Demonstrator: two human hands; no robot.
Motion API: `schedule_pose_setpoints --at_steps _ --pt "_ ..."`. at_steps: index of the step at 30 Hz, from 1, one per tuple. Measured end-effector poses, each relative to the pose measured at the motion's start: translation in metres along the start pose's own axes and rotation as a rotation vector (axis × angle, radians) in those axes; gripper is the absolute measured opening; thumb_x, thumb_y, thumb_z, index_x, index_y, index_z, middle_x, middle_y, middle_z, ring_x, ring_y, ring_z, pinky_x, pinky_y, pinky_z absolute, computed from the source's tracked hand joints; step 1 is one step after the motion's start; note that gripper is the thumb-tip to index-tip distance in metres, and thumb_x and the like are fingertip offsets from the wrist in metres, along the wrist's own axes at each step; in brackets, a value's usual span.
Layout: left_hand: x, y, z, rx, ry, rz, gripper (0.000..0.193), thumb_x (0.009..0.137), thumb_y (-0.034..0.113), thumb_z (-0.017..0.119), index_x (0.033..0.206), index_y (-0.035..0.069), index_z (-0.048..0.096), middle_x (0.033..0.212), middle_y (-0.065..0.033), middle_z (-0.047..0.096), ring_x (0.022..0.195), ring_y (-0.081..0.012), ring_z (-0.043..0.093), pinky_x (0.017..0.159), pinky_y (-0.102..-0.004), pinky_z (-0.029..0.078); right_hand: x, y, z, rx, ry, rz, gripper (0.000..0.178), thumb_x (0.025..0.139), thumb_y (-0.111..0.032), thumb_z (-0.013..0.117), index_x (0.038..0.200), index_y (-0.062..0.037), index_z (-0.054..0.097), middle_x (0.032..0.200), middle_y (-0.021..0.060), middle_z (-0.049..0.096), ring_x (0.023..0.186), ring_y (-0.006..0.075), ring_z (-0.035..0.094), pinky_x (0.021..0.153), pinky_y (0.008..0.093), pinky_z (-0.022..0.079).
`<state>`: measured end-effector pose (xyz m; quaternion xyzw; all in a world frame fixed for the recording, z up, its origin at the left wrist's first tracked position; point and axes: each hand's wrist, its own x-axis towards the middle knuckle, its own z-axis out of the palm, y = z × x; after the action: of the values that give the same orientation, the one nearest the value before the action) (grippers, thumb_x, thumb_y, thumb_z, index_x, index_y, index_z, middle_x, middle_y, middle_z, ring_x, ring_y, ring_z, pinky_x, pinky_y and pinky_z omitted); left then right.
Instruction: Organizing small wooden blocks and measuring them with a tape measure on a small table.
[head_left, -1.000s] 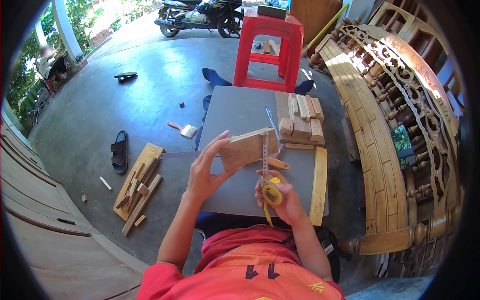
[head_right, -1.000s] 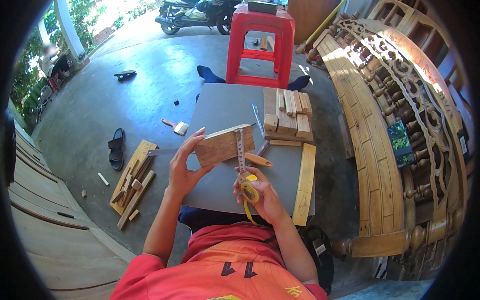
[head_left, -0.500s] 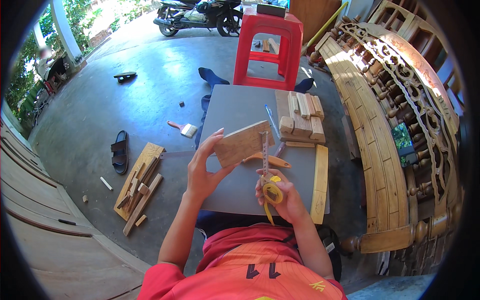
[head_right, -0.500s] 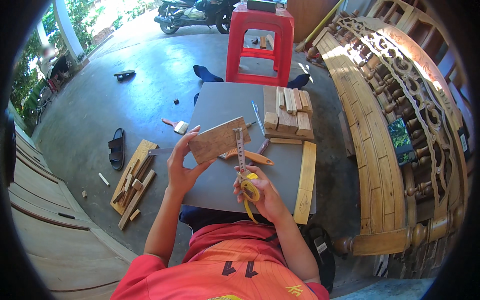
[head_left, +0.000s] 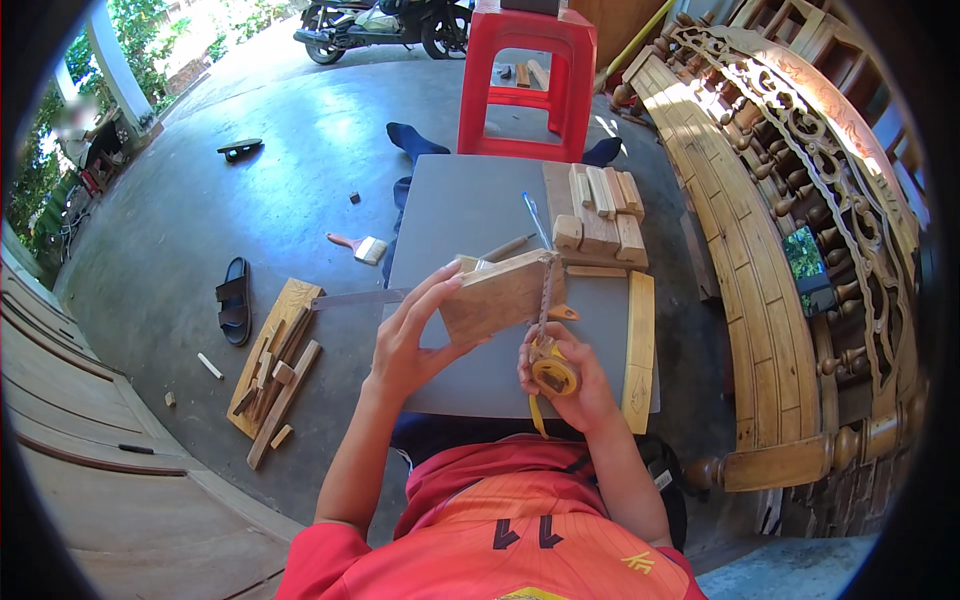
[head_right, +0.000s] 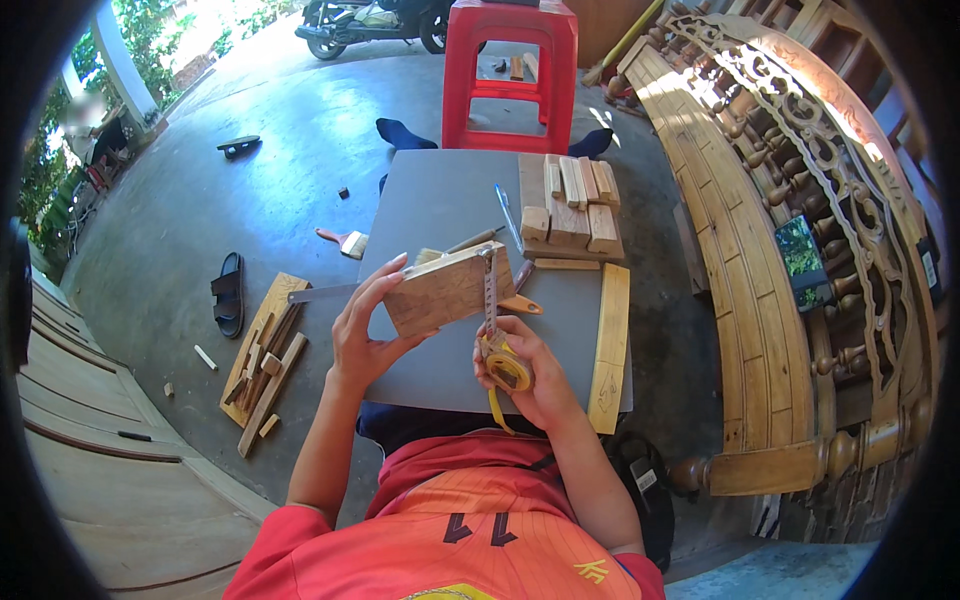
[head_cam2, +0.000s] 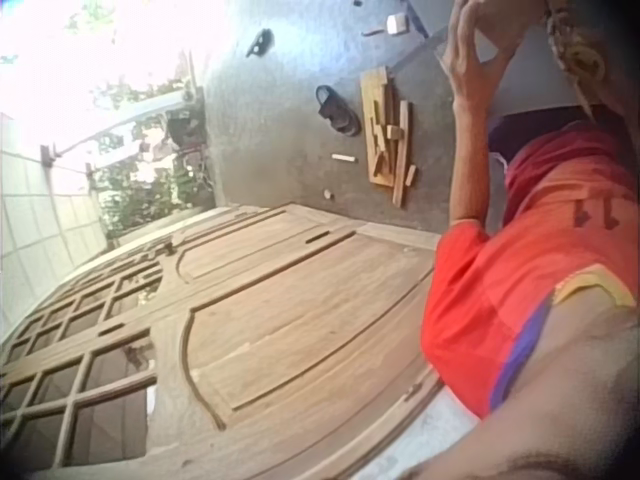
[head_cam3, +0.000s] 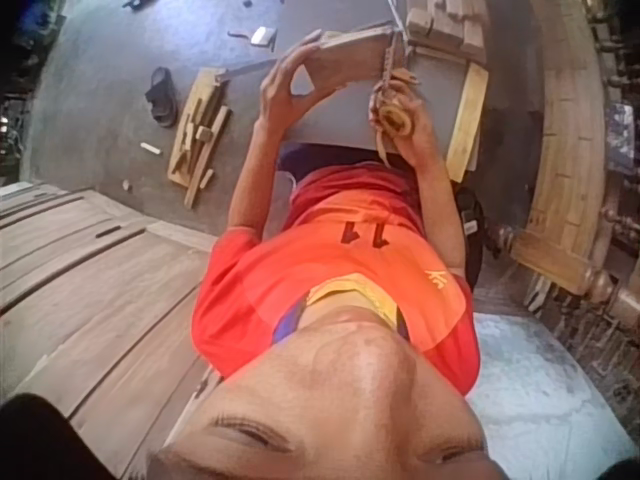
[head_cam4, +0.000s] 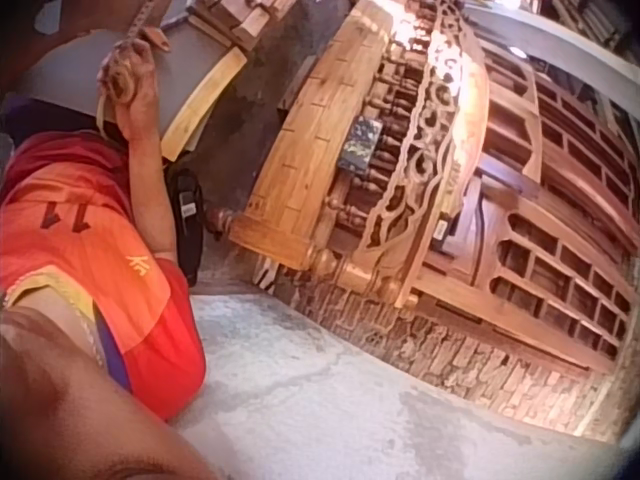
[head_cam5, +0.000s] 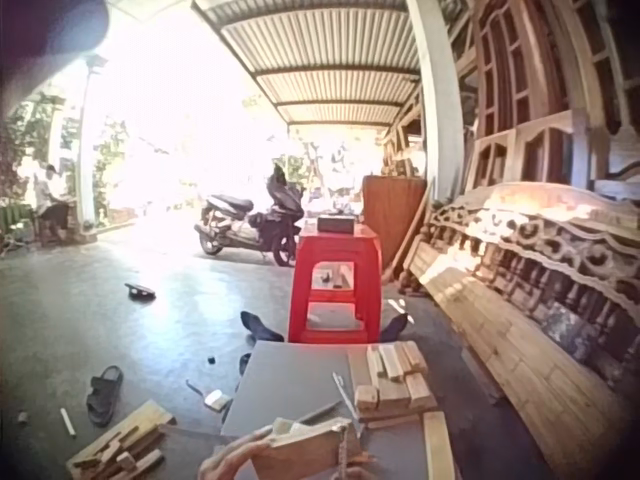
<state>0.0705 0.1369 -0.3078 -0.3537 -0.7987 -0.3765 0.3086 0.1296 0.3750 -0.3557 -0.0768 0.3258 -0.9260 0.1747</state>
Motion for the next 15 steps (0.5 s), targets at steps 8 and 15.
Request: schedule_pose_setpoints --at_steps 8,15 --pt "-0.0017 -0.0016 0.0003 -0.018 0.101 -0.009 0.083 0.065 0.017 0.095 0.136 0.007 0.054 0.137 -0.0193 0.061 0.121 -0.0342 0.064 0.099 -0.0416 0.056 -0.0005 -0.0022 0.0034 -0.016 -0.011 0.007 0.035 0.097 -0.031 0.052 0.118 -0.0031 0.055 0.097 0.0124 0.063 0.084 0.0192 0.062 0.070 0.0302 0.047" --pt "-0.0003 0.0023 -0.0056 -0.017 0.126 -0.019 0.083 0.065 0.017 0.095 0.136 0.006 0.054 0.137 -0.0202 0.061 0.121 -0.0352 0.064 0.100 -0.0427 0.056 -0.0019 -0.0024 0.0101 -0.053 0.084 0.025 0.031 0.095 -0.027 0.049 0.113 -0.0025 0.053 0.093 0.0121 0.063 0.079 0.0186 0.061 0.069 0.0299 0.048"
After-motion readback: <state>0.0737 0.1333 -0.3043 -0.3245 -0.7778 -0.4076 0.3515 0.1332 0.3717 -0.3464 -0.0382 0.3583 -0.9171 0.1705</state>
